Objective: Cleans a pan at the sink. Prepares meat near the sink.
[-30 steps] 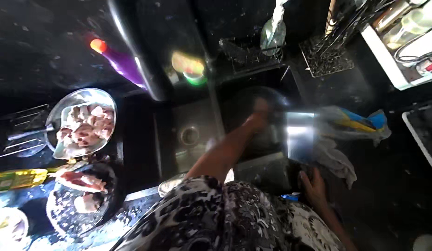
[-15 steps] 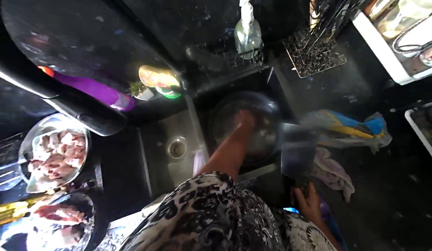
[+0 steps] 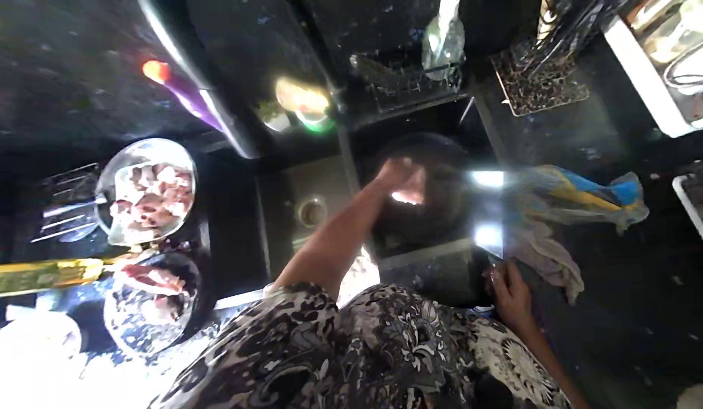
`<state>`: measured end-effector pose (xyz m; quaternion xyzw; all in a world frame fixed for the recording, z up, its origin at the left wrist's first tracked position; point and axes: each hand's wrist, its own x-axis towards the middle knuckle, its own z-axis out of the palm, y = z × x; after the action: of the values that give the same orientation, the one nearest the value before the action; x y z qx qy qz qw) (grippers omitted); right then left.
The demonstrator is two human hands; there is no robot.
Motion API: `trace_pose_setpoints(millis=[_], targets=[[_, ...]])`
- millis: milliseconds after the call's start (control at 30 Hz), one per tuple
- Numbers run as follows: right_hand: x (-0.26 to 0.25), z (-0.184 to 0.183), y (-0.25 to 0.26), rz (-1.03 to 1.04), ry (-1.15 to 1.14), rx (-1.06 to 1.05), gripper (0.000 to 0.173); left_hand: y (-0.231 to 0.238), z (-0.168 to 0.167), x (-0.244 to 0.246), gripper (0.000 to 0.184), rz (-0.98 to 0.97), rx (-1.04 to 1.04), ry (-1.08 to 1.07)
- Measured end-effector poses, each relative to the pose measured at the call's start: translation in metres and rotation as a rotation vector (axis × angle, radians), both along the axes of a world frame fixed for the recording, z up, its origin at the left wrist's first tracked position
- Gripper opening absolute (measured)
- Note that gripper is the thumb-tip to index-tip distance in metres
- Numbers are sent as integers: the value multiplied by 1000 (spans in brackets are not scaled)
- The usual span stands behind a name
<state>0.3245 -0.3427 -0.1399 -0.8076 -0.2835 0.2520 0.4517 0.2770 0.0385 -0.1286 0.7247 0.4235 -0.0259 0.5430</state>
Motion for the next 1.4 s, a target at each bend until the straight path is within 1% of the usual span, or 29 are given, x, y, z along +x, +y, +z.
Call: trace_pose_setpoints(millis=[100,200,300,400,467,500,600,667,700,733,767,833,900,967,1000,1067,1133,1200,1300,1400], targets=[[3,11,1,169,-175,-61,58,7,33,-25,39,137,34,-24],[0,21,5,338,-331,-163,54,18,56,-59,33,204,75,-132],[-13,32,11,470,-412,-321,52,25,73,-94,31,228,155,-142],[-31,28,15,548,-475,-361,53,26,81,-135,33,276,196,-132],[-45,25,17,548,-475,-350,53,23,85,-164,35,264,259,-88],[-50,23,16,537,-490,-338,53,22,84,-178,35,236,329,-52],[-58,23,17,498,-529,-385,56,17,74,-216,34,125,587,23],[-64,29,21,476,-545,-434,59,13,69,-239,30,45,697,44],[-68,31,27,461,-570,-400,59,10,69,-247,29,8,729,55],[-73,34,38,450,-584,-320,58,6,69,-255,28,-22,754,51],[-82,38,55,442,-548,-231,57,2,69,-262,28,-53,770,36],[-107,55,104,473,-352,-114,58,-7,71,-271,27,-121,779,-17],[-141,80,166,510,-159,-100,67,-15,82,-276,28,-167,768,-88],[-178,93,224,495,22,-95,73,-20,93,-283,27,-156,756,-155],[-196,96,247,458,118,-54,70,-22,99,-288,27,-126,740,-196],[-224,98,280,381,275,68,56,-22,111,-297,27,-60,676,-245],[-242,101,297,327,421,170,47,-16,116,-306,29,51,593,-288],[-259,102,306,268,513,233,42,-8,116,-314,29,146,518,-350],[-280,109,311,201,542,255,36,-2,116,-323,27,204,468,-440],[-290,111,316,168,500,284,35,-4,123,-328,29,283,368,-444]])
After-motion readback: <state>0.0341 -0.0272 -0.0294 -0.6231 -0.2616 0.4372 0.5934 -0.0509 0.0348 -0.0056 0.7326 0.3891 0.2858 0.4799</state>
